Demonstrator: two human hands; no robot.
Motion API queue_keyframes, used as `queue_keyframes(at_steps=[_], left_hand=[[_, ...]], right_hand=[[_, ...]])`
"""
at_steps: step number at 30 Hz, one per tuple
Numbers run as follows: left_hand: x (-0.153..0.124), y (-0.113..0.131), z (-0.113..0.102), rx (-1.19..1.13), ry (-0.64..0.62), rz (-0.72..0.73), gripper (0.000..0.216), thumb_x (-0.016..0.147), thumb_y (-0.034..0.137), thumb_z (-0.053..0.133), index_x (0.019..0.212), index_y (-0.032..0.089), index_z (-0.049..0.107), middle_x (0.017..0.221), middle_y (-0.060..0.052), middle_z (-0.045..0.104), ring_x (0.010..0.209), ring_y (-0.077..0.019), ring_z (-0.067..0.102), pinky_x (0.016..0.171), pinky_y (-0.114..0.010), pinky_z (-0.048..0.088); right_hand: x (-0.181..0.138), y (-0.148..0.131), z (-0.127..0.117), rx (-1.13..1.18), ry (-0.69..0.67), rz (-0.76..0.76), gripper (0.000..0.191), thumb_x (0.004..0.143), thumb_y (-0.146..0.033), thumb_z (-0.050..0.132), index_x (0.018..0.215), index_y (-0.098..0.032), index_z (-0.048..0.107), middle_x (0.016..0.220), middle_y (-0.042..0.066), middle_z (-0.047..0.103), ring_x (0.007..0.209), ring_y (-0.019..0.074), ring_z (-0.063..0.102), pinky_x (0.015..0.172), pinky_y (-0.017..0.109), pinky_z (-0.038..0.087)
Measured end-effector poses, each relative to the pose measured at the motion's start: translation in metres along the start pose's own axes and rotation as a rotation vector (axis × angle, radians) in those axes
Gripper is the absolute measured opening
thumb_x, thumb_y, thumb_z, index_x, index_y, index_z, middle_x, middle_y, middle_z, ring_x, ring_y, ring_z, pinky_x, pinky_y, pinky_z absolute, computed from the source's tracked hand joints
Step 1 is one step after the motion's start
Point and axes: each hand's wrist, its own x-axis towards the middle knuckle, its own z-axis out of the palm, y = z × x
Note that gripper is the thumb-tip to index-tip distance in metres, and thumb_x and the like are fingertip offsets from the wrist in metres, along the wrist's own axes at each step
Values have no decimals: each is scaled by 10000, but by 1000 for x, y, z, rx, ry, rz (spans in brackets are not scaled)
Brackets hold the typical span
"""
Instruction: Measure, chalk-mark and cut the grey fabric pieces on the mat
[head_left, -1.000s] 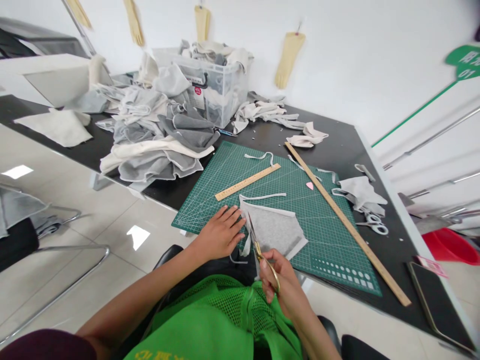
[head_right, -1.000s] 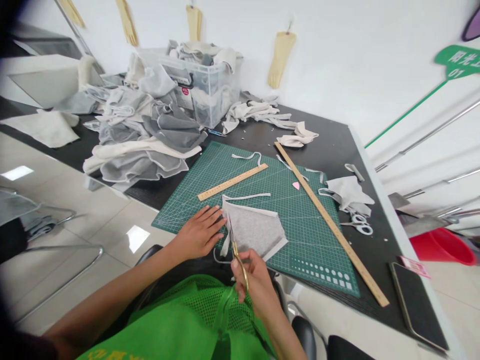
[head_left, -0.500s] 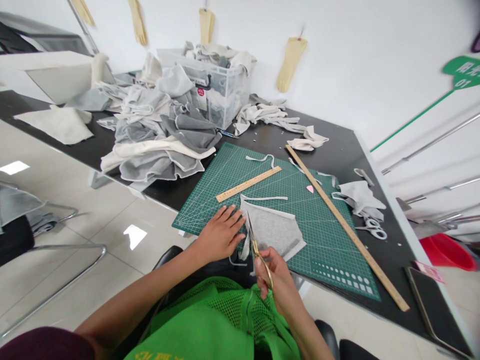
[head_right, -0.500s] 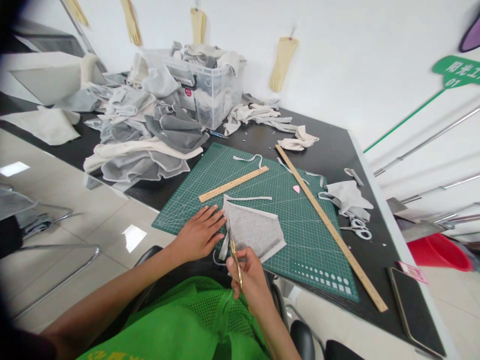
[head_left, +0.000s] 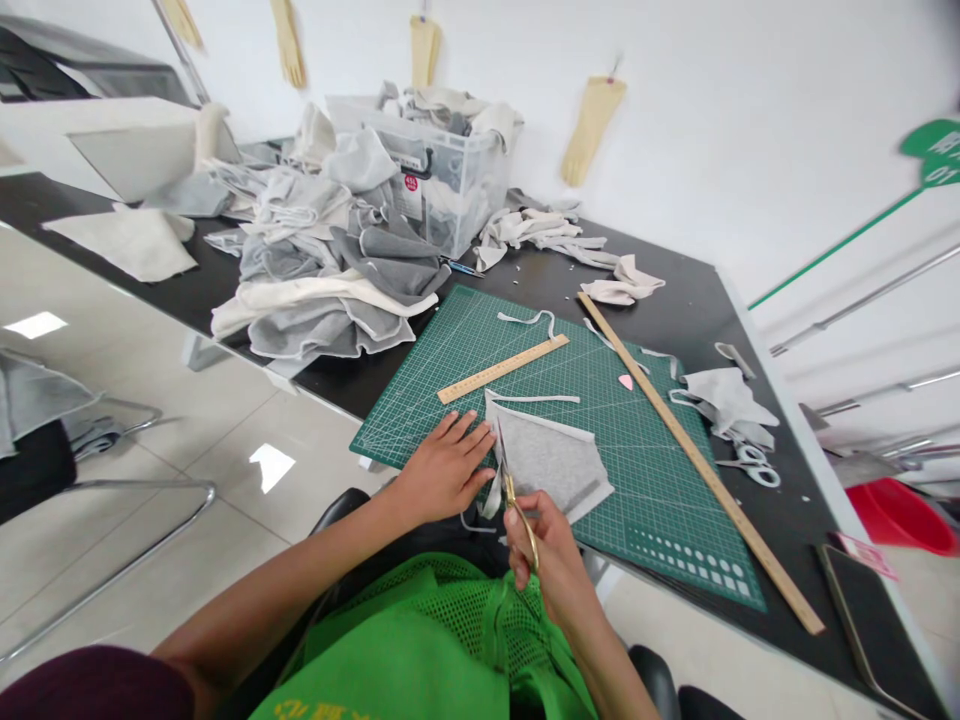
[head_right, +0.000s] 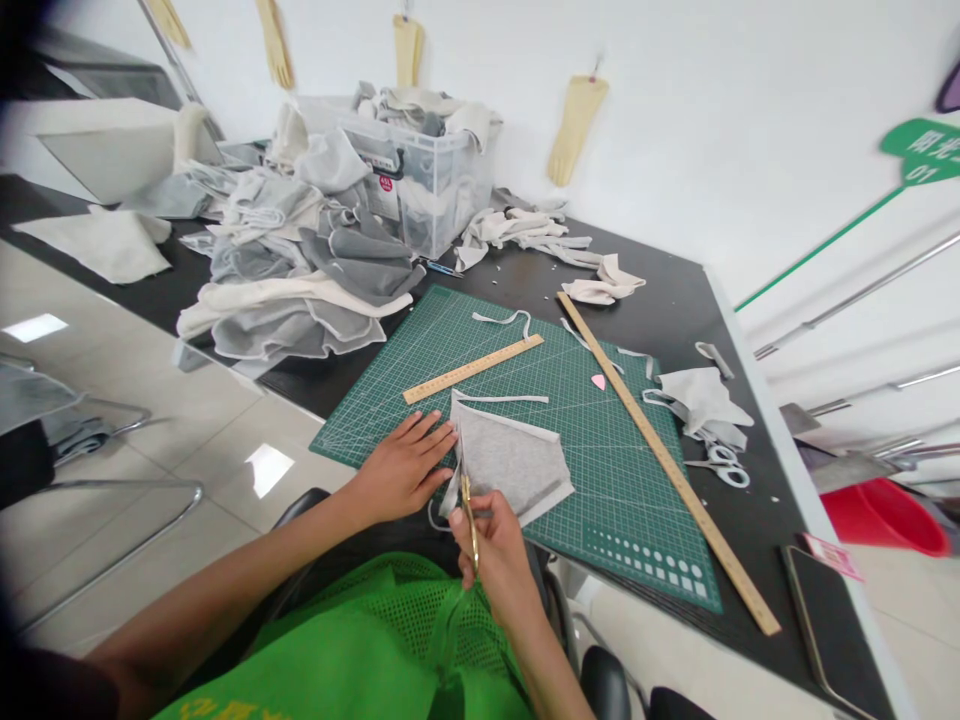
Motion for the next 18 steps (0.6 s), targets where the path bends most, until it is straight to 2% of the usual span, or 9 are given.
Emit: queue_keyframes(at_steps=[5,18], left_hand=[[0,1,0,14,-7,0,512,1016,425,414,1438,152,511,1506,-86,507,1470,-308,341,1234,-512,223],[0,1,0,18,-13,4,532,1012,443,417,1435,136,518,1499,-99,513,1470,-311,337,1236,-513,217]], right_hand=[[-1,0,0,-8,0,-17,383,891,-564,653,955,-230,477,486,-133,423,349,44,337,360,150,263],[-3,-1,0,48,7,12,406,862,-581,671,936,-238,465,524,-130,434,351,42,342,349,151,285]])
